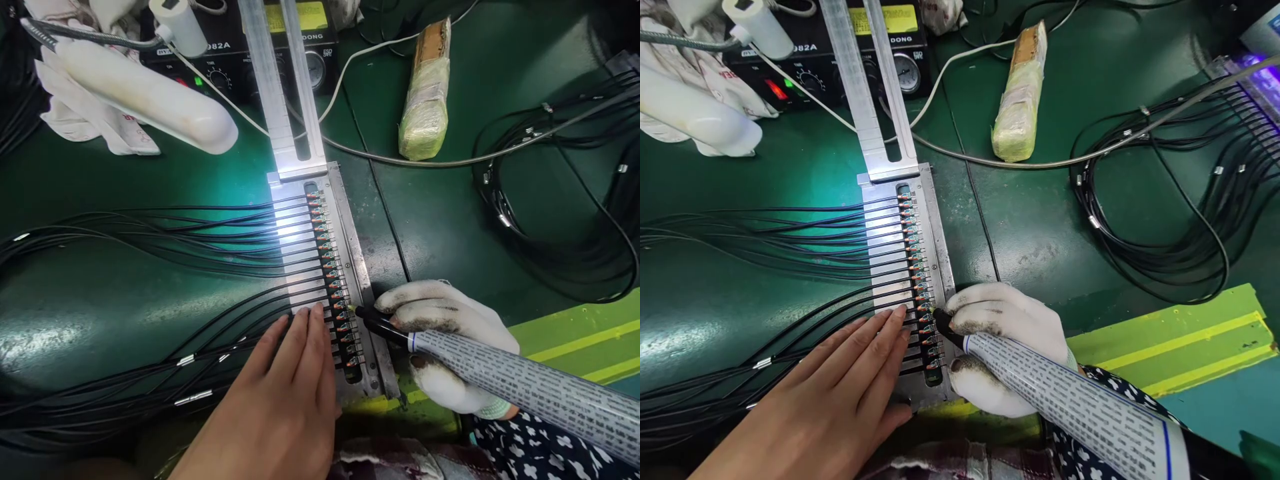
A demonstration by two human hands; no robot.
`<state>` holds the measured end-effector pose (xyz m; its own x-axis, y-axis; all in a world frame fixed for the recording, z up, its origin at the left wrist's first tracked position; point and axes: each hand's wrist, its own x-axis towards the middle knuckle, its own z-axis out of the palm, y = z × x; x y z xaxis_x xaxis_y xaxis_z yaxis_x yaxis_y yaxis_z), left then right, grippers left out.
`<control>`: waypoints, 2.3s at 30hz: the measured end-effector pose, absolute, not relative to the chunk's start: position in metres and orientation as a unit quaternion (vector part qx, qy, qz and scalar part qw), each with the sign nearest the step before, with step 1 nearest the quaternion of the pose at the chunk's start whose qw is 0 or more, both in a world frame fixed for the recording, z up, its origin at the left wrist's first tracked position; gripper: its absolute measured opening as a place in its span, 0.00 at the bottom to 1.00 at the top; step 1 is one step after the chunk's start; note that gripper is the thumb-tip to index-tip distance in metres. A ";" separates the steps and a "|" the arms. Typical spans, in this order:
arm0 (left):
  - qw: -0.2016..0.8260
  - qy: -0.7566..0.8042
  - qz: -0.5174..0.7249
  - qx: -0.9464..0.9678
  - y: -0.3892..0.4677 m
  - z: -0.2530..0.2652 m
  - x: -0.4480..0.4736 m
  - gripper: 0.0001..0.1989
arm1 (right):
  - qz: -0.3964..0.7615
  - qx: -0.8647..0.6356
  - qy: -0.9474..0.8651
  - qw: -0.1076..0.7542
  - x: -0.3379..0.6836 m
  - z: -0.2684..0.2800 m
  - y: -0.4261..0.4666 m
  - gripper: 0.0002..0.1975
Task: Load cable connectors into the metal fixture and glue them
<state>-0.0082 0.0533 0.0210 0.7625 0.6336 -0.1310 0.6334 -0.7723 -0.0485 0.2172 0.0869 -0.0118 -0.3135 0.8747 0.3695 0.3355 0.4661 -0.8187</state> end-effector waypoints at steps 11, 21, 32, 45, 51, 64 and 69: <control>0.010 -0.346 0.074 -0.935 0.050 0.019 -0.007 0.24 | 0.305 -0.415 -0.739 0.434 0.216 -0.015 0.084 0.09; -0.013 -0.332 0.081 -0.940 0.042 0.025 -0.011 0.22 | 0.306 -0.417 -0.734 0.440 0.221 -0.013 0.062 0.11; -0.013 -0.336 0.075 -0.939 0.044 0.023 -0.009 0.23 | 0.297 -0.417 -0.739 0.437 0.213 -0.013 0.070 0.08; -0.017 -0.332 0.086 -0.939 0.044 0.025 -0.007 0.23 | 0.301 -0.412 -0.741 0.437 0.216 -0.012 0.068 0.08; -0.016 -0.332 0.079 -0.940 0.044 0.027 -0.008 0.22 | 0.307 -0.411 -0.741 0.434 0.217 -0.012 0.067 0.08; -0.023 -0.331 0.090 -0.939 0.043 0.025 -0.007 0.23 | 0.308 -0.416 -0.735 0.439 0.214 -0.013 0.069 0.08; -0.016 -0.328 0.086 -0.941 0.043 0.022 -0.008 0.24 | 0.312 -0.419 -0.727 0.446 0.214 -0.016 0.069 0.08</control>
